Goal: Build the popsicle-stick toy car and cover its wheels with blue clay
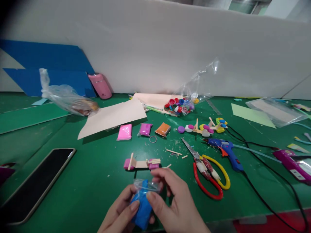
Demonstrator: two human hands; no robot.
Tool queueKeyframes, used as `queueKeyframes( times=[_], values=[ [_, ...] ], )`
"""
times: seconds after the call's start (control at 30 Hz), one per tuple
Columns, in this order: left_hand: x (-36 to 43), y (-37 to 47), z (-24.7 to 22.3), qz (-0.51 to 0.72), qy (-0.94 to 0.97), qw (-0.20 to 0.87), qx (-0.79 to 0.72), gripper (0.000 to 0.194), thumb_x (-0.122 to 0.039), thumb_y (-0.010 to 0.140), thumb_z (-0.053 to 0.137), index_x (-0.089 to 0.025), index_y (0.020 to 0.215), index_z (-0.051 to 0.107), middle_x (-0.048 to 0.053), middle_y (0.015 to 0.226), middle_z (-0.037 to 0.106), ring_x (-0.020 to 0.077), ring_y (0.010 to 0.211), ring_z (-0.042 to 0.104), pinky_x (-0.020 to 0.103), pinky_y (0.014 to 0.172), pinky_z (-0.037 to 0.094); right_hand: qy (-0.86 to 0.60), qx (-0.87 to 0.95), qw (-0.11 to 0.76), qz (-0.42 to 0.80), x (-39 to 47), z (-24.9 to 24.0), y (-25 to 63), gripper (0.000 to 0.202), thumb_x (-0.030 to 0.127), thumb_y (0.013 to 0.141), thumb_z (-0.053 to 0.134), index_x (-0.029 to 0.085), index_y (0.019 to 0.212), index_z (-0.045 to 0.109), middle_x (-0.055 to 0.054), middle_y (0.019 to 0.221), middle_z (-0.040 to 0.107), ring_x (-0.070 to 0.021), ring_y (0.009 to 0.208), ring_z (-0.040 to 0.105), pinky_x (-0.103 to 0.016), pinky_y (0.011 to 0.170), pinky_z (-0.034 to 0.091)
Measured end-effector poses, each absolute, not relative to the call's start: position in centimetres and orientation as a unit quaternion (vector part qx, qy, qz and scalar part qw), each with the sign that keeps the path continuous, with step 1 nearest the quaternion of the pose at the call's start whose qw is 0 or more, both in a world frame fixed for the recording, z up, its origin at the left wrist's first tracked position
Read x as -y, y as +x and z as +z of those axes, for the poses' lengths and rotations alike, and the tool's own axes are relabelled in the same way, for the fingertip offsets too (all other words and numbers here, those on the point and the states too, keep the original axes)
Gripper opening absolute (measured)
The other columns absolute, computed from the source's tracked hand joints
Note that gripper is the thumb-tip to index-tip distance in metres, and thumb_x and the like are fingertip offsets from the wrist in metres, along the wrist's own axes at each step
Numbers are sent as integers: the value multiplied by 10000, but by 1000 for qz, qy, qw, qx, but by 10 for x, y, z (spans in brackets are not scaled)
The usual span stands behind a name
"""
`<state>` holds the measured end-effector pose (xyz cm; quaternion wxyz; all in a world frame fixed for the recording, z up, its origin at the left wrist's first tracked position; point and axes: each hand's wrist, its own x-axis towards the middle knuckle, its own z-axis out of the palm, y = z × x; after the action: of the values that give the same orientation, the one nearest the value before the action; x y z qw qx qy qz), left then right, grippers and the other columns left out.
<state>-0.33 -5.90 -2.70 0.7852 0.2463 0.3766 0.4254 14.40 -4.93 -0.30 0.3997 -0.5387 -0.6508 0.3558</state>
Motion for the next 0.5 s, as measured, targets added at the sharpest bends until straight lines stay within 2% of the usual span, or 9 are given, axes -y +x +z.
queueKeyframes(
  times=[0.03,0.1,0.17,0.27,0.37,0.5],
  values=[
    [59,-4,-27,425,256,780,-380,258,-354,667,671,-181,833,578,5,758,614,113,587,593,234,564,461,-541,639,394,380,48,-4,141,181,339,813,489,211,908,575,-16,753,565,-129,641,539,-201,530,432],
    [59,-5,-28,407,279,773,-400,341,-384,614,707,-176,851,576,3,729,610,108,557,589,217,523,454,-547,616,388,414,46,-8,137,221,331,839,449,185,728,574,-2,651,518,-114,572,485,-205,504,394],
    [59,-6,-28,372,307,762,-432,399,-398,573,731,-157,853,580,-5,649,597,103,507,581,193,474,432,-548,601,395,427,46,-12,137,256,330,846,441,178,674,554,3,628,494,-110,565,458,-209,502,375],
    [57,-6,-29,342,341,731,-482,360,-392,600,708,-147,839,597,-16,592,582,99,492,570,189,473,433,-543,602,409,419,47,-14,140,185,300,842,461,188,739,566,-1,686,512,-113,612,473,-211,531,385],
    [54,-8,-28,347,422,669,-504,278,-360,658,658,-165,852,619,12,690,636,128,592,594,227,568,476,-508,644,417,391,48,-11,144,94,218,823,496,215,864,580,-11,803,535,-118,713,515,-213,607,425],
    [50,-11,-27,355,565,550,-503,198,-270,698,611,-187,875,642,43,845,687,169,769,618,249,714,476,-462,730,384,326,48,-10,148,180,128,785,522,219,921,597,-26,839,528,-132,769,534,-238,651,450]
  ],
)
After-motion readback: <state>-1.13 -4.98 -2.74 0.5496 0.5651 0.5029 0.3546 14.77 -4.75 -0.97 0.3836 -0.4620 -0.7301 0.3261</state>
